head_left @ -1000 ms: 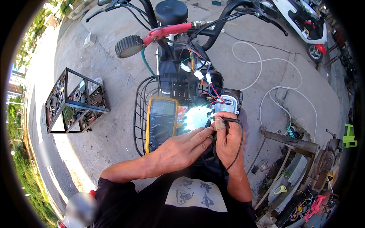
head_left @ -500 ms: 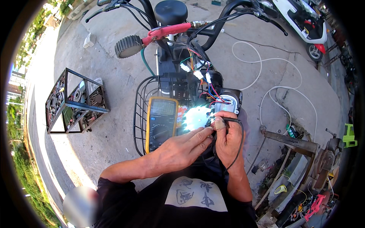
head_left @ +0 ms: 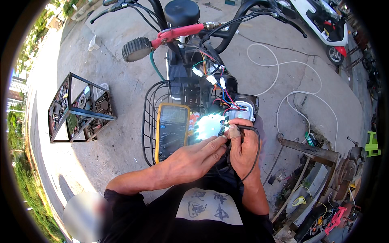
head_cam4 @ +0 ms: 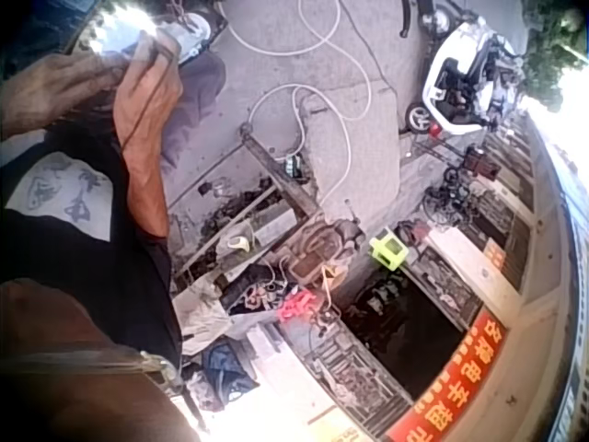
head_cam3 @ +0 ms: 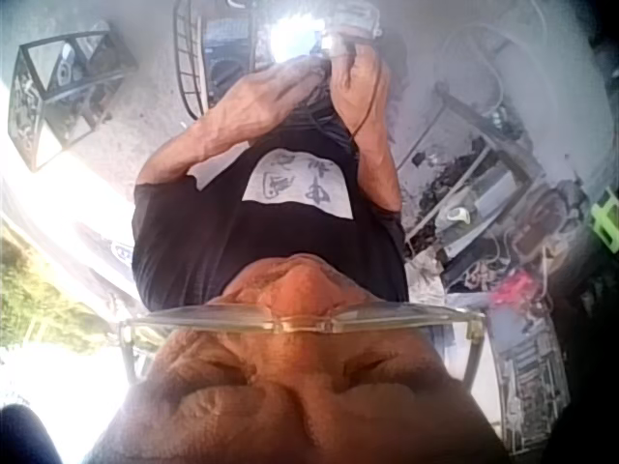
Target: The person tests an LED light module mounted on an electric scooter by connecting it to a power source and using a multimeter to measure voltage. They repeatedly touch the LED surface and probe the wiring with multimeter leads while the light remains illuminated.
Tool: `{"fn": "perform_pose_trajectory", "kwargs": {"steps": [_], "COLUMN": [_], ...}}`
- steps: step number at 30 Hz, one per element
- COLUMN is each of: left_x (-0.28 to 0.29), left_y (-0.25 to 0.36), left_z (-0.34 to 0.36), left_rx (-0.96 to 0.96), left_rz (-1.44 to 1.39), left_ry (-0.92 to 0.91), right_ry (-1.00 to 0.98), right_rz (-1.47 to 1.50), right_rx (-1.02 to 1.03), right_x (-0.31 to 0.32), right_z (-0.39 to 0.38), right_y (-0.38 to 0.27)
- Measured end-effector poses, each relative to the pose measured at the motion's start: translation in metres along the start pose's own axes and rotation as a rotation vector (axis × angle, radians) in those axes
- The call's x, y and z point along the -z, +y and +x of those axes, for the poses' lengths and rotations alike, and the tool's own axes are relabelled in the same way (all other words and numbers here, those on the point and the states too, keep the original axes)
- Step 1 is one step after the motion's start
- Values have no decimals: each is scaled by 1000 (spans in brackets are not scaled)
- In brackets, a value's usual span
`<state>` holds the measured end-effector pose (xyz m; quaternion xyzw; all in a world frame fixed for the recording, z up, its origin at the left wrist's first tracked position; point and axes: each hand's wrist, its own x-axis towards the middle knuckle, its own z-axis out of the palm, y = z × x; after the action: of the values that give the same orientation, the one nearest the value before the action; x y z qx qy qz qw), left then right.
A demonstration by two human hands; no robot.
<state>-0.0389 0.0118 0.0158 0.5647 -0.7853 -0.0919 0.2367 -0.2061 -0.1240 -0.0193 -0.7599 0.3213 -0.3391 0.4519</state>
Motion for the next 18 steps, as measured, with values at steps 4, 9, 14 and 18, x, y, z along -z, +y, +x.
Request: {"fn": "perform_pose_trajectory", "kwargs": {"steps": [4, 9, 14, 18], "left_x": [-1, -1, 1, 2], "left_y": [-2, -1, 3, 4], "left_z": [-1, 0, 0, 0], "left_rx": [-17, -22, 35, 42], "left_rz": [0, 8, -9, -14], "left_ry": [14, 19, -15, -23], "right_ry": [11, 5, -7, -1], "right_rz": [-15, -28, -24, -38], "right_rx": [29, 2, -22, -2], "right_x": [-1, 1, 1, -1], "right_z": [0, 0, 0, -1], "right_y": [1, -4, -2, 0]}}
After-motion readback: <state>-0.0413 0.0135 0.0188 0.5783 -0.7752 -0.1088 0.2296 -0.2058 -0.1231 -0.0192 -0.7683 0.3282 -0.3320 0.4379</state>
